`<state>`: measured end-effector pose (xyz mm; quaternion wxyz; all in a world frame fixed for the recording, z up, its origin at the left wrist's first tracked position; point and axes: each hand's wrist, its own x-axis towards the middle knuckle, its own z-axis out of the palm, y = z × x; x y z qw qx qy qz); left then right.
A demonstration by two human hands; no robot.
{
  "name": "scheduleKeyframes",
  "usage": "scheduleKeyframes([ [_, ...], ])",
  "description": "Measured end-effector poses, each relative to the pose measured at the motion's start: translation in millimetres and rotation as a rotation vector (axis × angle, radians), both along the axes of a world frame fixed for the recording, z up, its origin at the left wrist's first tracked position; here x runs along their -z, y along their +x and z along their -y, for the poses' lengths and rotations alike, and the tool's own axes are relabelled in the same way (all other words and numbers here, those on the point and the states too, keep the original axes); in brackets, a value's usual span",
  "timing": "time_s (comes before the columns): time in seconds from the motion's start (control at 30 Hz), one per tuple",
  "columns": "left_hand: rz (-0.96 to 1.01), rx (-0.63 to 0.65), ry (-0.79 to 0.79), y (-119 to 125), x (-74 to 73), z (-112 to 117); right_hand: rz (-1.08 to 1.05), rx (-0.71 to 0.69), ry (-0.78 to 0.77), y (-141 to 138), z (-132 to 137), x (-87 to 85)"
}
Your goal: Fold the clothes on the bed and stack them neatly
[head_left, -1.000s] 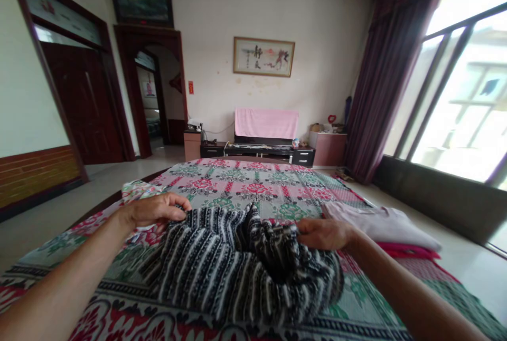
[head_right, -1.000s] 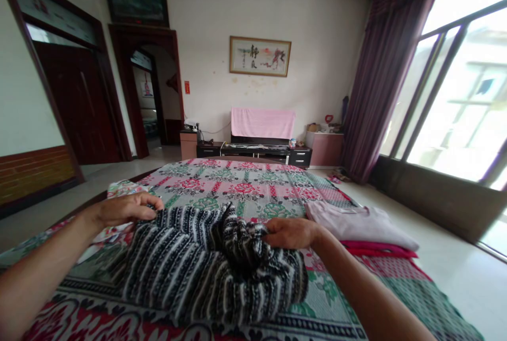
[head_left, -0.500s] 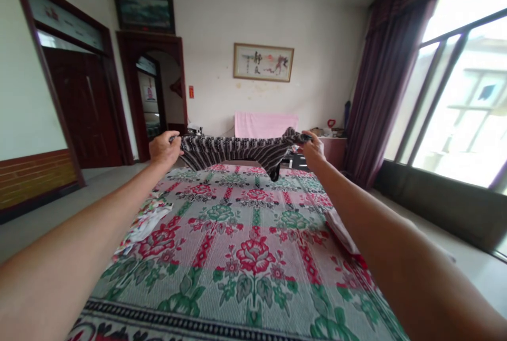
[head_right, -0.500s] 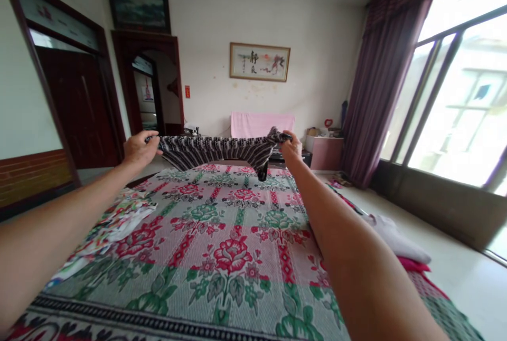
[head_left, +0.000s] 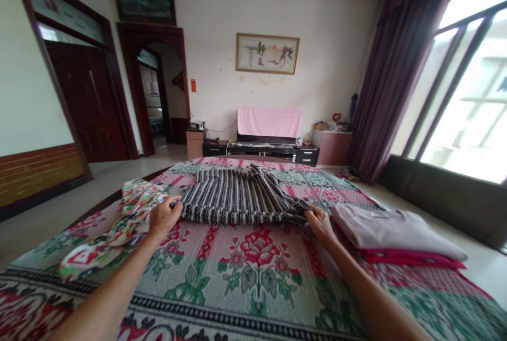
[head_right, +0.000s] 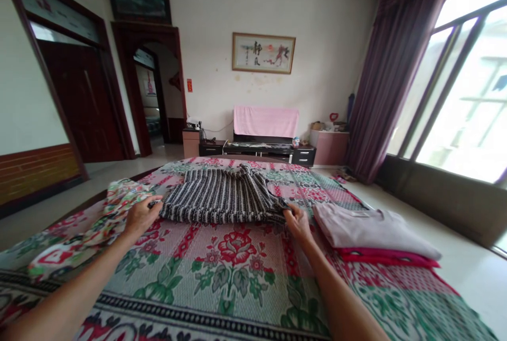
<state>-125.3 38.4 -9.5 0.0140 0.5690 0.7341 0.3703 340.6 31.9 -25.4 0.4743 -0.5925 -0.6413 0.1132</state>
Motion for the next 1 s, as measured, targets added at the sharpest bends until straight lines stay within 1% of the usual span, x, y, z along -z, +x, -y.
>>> scheduleKeyframes([
  [0.07,-0.018,-0.005,0.003,0,15.4,6,0.086,0.018,-0.037,1,8,6.8],
  [0.17,-0.028,0.010,0.005,0,27.0,14,0.201,0.056,-0.042,2,15,5.3],
  [0.23,-0.048,0.024,0.011,-1,29.5,18,0.279,0.035,0.026,1,18,2.7],
  [0.33,-0.109,0.035,0.057,-4,30.3,22,0.386,-0.063,0.183,-3,19,1.9],
  [0.37,-0.137,0.056,0.085,-5,30.4,22,0.415,-0.094,0.224,-5,19,2.5],
  [0.43,-0.202,0.129,0.165,-5,30.7,21,0.464,-0.139,0.281,-9,19,3.9],
  [0.5,-0.243,0.236,0.247,-2,30.7,20,0.489,-0.170,0.336,-13,18,5.0],
  [0.53,-0.237,0.281,0.264,0,30.5,19,0.490,-0.180,0.365,-14,17,5.4],
  [0.6,-0.181,0.326,0.230,4,29.4,20,0.473,-0.194,0.388,-15,17,5.6],
  [0.63,-0.150,0.333,0.191,5,28.4,21,0.458,-0.196,0.371,-15,17,5.3],
  [0.7,-0.115,0.325,0.117,4,25.6,23,0.430,-0.188,0.285,-13,18,3.3],
  [0.8,-0.112,0.300,0.084,-8,20.1,25,0.420,-0.180,0.125,-9,20,-3.3],
  [0.93,-0.120,0.171,0.123,-29,13.1,25,0.444,-0.228,-0.030,0,19,-12.8],
  [1.0,-0.112,0.116,0.101,-35,10.5,25,0.463,-0.255,-0.110,3,17,-15.9],
])
